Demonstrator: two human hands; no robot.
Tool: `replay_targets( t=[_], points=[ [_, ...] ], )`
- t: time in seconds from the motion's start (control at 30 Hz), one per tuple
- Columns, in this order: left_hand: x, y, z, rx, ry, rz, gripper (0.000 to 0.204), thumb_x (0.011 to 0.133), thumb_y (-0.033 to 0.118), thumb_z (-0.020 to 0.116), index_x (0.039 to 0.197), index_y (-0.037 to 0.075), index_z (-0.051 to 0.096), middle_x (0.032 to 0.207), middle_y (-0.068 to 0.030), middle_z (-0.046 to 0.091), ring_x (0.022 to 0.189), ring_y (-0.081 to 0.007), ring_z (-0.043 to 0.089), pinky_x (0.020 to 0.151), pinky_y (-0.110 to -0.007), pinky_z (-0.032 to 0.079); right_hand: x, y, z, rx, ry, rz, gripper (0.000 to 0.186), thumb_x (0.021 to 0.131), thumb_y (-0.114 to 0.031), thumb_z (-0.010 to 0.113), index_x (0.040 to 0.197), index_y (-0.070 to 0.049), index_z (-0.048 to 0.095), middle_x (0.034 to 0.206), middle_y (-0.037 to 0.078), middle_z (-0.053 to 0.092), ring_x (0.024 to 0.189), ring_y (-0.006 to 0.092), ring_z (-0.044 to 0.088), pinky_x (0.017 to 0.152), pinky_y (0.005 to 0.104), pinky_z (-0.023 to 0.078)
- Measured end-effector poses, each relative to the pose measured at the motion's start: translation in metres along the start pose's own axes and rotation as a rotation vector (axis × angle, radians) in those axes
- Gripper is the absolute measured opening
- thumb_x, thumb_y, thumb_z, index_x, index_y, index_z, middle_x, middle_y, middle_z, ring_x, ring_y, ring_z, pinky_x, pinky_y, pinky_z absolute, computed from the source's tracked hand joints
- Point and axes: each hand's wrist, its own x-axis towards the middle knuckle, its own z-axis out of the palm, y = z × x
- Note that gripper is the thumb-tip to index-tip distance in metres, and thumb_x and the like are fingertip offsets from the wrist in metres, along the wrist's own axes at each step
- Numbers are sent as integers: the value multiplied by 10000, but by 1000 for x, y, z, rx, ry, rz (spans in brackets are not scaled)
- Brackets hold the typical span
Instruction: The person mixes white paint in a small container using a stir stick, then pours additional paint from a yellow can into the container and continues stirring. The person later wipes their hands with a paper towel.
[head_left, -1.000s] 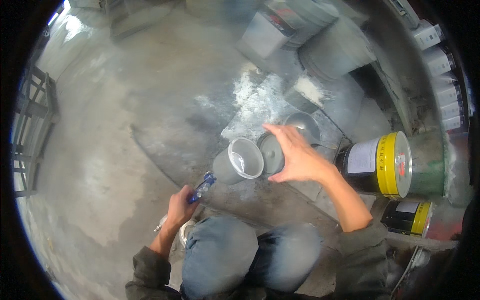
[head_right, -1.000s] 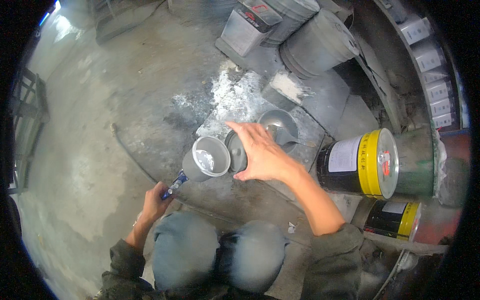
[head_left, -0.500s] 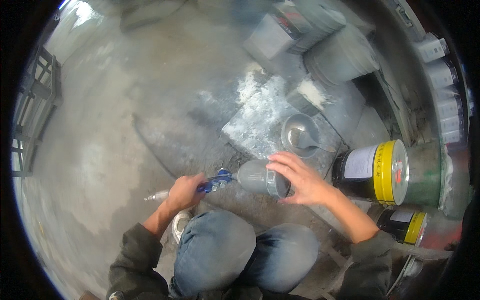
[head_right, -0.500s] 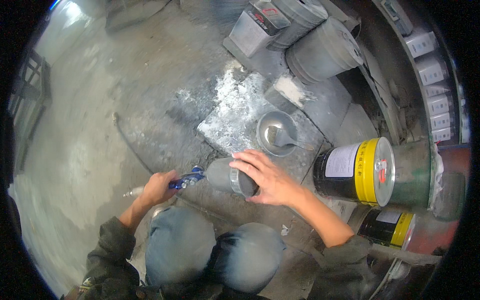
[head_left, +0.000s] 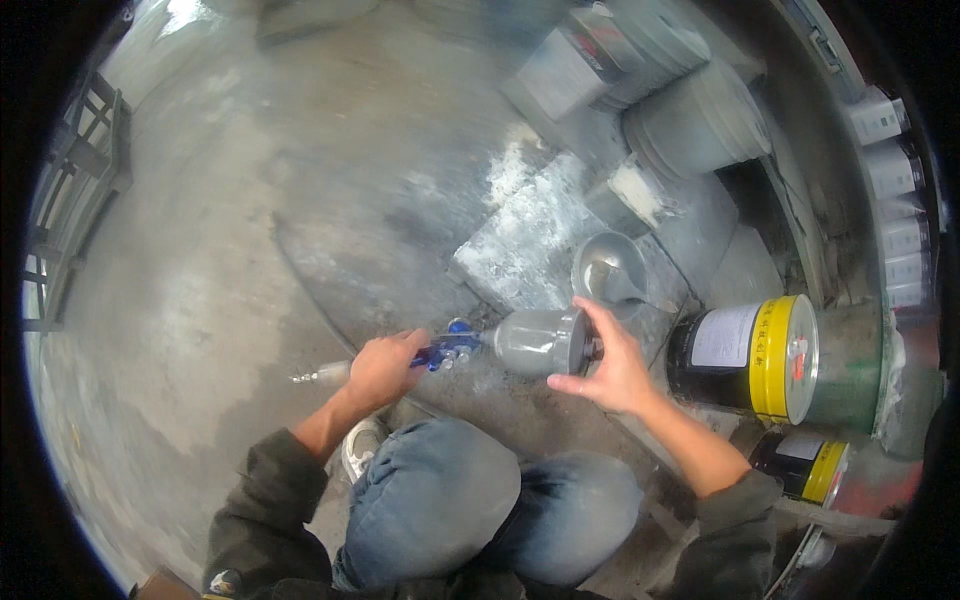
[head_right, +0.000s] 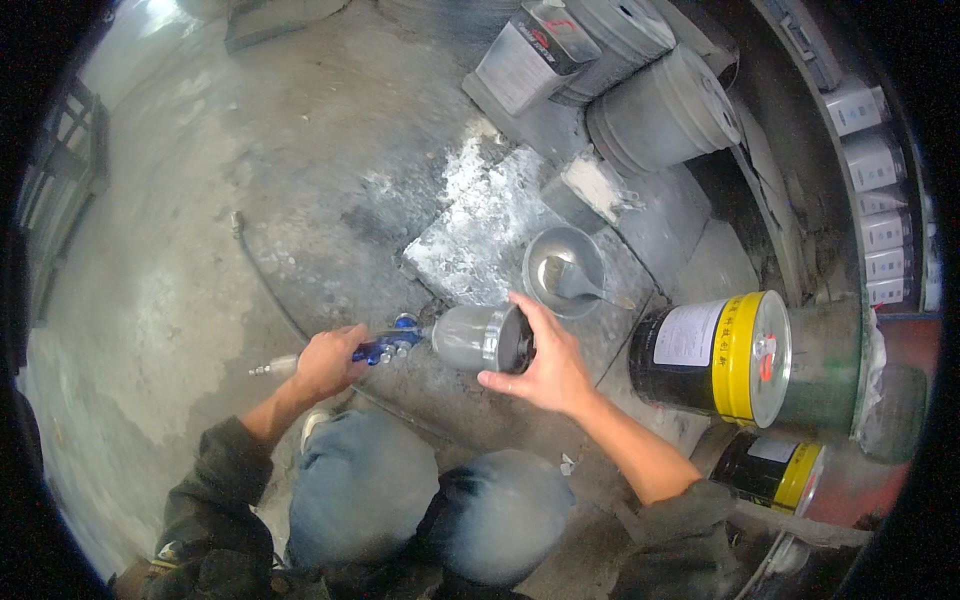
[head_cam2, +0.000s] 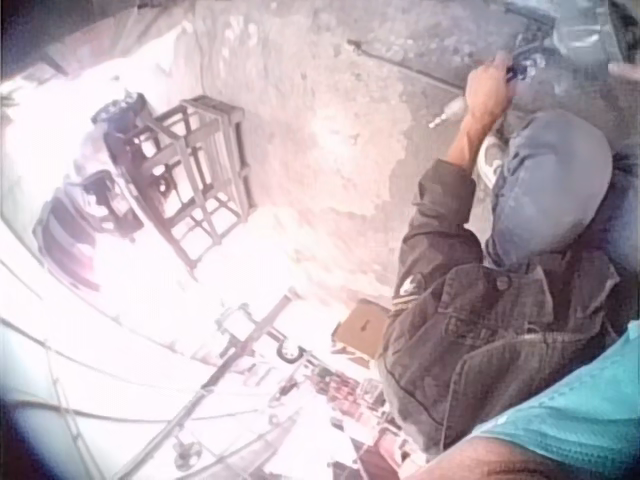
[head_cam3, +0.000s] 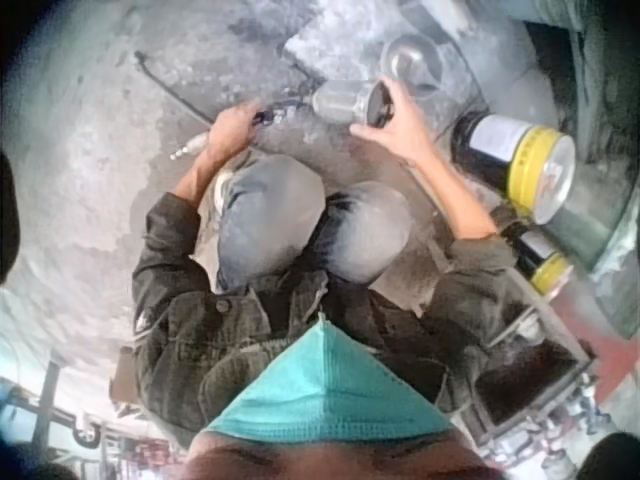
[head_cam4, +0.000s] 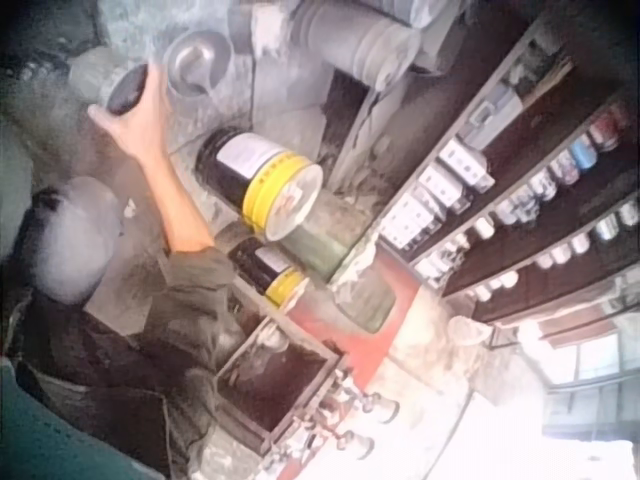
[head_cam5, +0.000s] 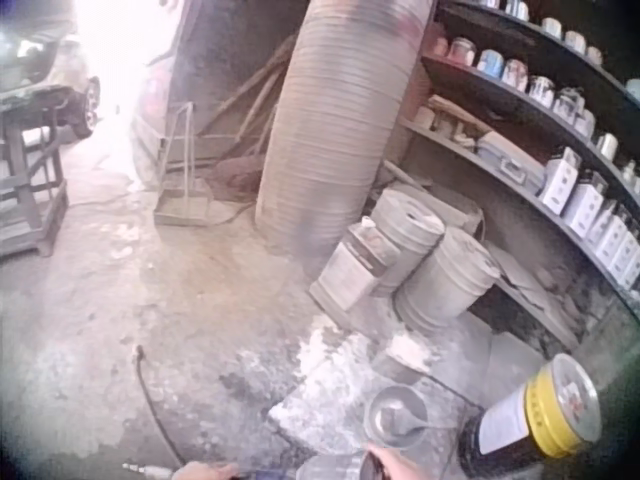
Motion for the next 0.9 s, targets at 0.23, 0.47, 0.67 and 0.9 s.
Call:
replay_targets(
  t=[0.23, 0.47, 0.67, 0.9],
  points=[
    [4, 15, 27, -203, 235, -193, 237, 830, 142, 693, 1024, 69, 577, 995, -179, 676, 905, -402, 663, 773, -486, 526, 30, 29, 15, 552, 193, 117, 1171, 740, -308, 897, 1589, -54, 131, 1508, 194, 423, 1360, 307, 436, 1061, 442, 445],
    [55, 62, 46, -538, 374, 40, 443, 840, 60, 668, 1251, 17, 507, 1158, -260, 578, 1070, -446, 602, 901, -497, 497, 64, 25, 122, 946, 41, 378, 621, 928, -288, 729, 1395, 20, 457, 1275, 137, 627, 1146, 205, 591, 940, 340, 495],
    [56, 48, -9, -516, 403, 395, 480, 861, 97, 718, 1301, 66, 527, 1345, -217, 463, 1258, -397, 497, 1014, -439, 477, 116, -4, 89, 985, 533, 284, 155, 968, -185, 663, 1005, -35, 665, 898, 74, 695, 826, 174, 660, 765, 347, 543],
    [42, -195, -32, -215, 869, -633, 351, 859, 206, 704, 1130, 22, 580, 1091, -184, 598, 1044, -364, 580, 918, -456, 474, 121, 28, 39, 1086, 298, 621, 215, 908, -123, 686, 780, -124, 514, 607, -44, 439, 470, 54, 369, 443, 260, 358]
  ],
)
